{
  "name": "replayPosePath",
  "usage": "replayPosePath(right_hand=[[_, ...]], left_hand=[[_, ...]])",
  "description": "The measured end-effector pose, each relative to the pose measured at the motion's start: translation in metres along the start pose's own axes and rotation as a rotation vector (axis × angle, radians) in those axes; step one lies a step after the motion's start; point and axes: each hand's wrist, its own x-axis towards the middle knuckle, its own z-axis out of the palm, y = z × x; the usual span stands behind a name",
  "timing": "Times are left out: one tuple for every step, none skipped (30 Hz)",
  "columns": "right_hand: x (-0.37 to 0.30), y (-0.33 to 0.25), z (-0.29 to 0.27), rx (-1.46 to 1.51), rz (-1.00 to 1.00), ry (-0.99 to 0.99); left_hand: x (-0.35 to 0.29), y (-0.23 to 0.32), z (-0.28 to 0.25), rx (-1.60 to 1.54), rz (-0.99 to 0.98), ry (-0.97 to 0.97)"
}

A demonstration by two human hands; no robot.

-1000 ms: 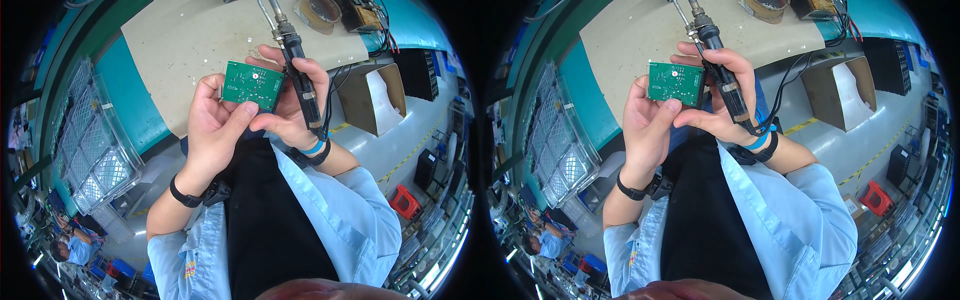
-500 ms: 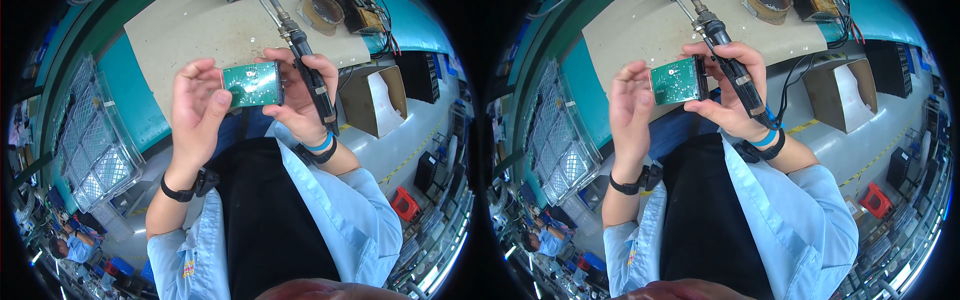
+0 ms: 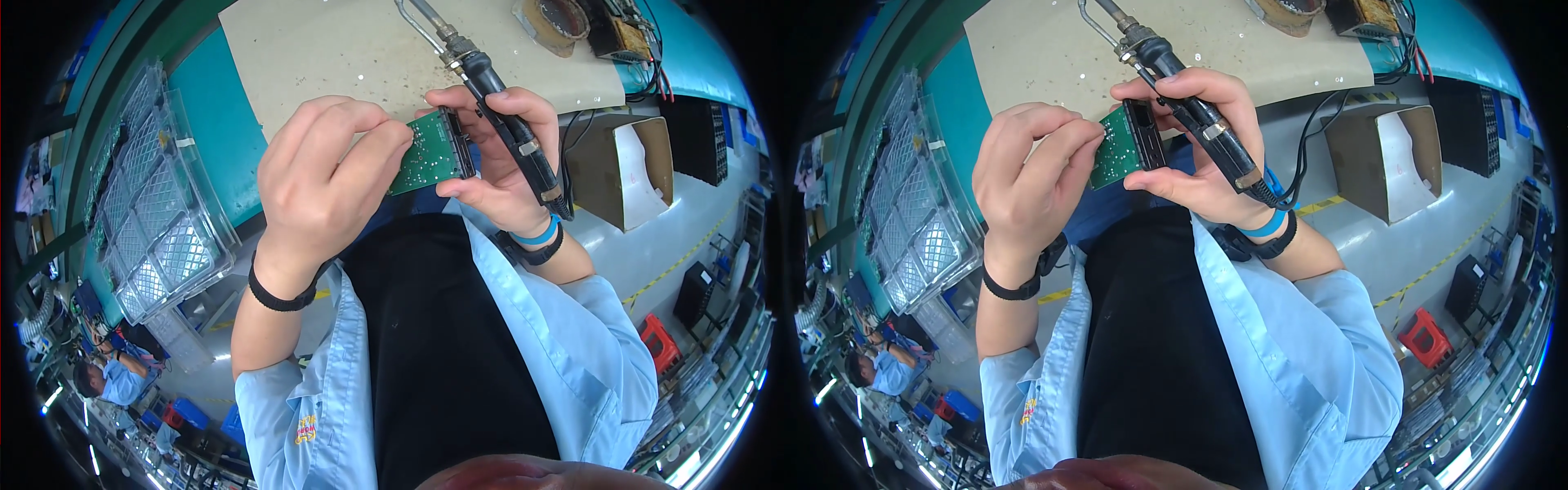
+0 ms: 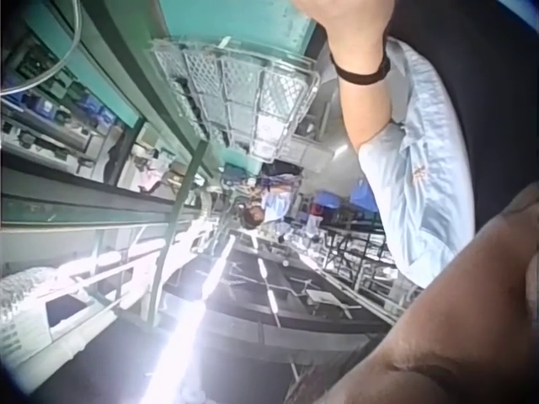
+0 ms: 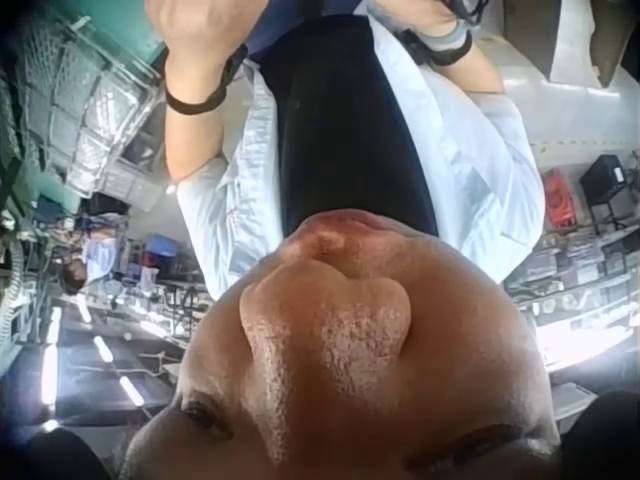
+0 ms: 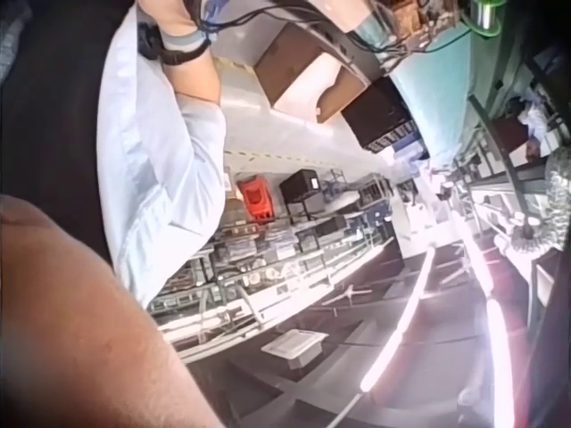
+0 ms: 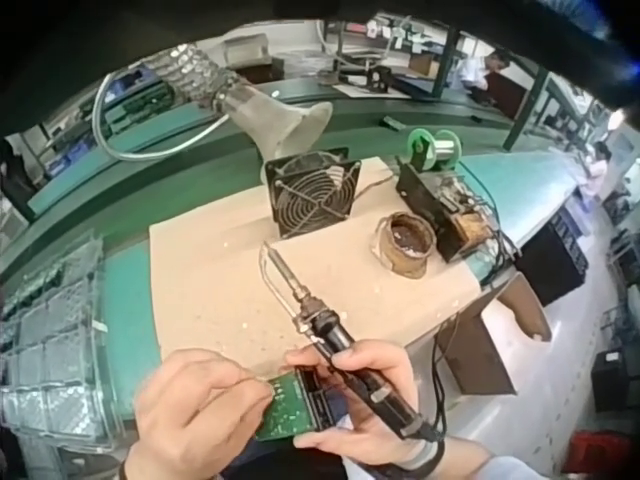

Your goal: The person picks up a circuit board from a tray, solders it with a soldering iron, and presses small white components onto it by hand. This process is repeated for several boards before they are returned to the tray.

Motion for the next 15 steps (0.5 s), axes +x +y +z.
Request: replayPosePath(right_hand=[[0.0, 0.0, 0.0, 0.005, 0.001, -0.002], [-0.001, 0.0, -0.001, 0.01, 0.003, -0.004], [-0.001, 0.0, -0.001, 0.014, 0.004, -0.006], [-0.001, 0.0, -0.001, 0.015, 0.005, -0.006], [-0.001, 0.0, -0.001, 0.019, 0.005, -0.008], [-0.002, 0.0, -0.002, 0.024, 0.005, -0.009], [-0.002, 0.0, -0.002, 0.029, 0.005, -0.012], [-0.002, 0.0, -0.002, 0.031, 0.006, -0.012], [-0.003, 0.0, -0.002, 0.04, 0.013, -0.001], [-0.003, 0.0, -0.002, 0.051, 0.02, 0.009], [-0.003, 0.001, -0.003, 0.062, 0.027, 0.018], [-0.004, 0.001, -0.004, 0.065, 0.028, 0.018], [-0.005, 0.002, -0.005, 0.056, 0.016, 0.036], [-0.007, 0.003, -0.007, 0.047, 0.003, 0.054], [-0.008, 0.004, -0.009, 0.038, -0.008, 0.072]], left_hand=[[0.0, 0.0, 0.001, 0.013, 0.018, -0.001], [0.001, 0.001, 0.001, 0.013, 0.018, -0.002], [0.002, 0.001, 0.002, -0.003, 0.008, -0.025], [0.003, 0.001, 0.002, -0.019, -0.003, -0.048], [0.004, 0.002, 0.002, -0.035, -0.013, -0.071], [0.004, 0.002, 0.001, -0.034, -0.013, -0.073], [0.005, 0.002, 0.0, -0.058, -0.056, -0.085], [0.005, 0.002, -0.002, -0.082, -0.098, -0.098], [0.005, 0.001, -0.003, -0.106, -0.141, -0.11], [0.004, -0.001, -0.004, -0.105, -0.142, -0.111], [0.001, -0.005, -0.005, -0.081, -0.181, -0.106], [-0.002, -0.009, -0.006, -0.056, -0.22, -0.102], [-0.006, -0.014, -0.006, -0.032, -0.259, -0.097], [-0.011, -0.02, -0.007, -0.029, -0.262, -0.098], [-0.017, -0.027, -0.006, 0.023, -0.256, -0.147]])
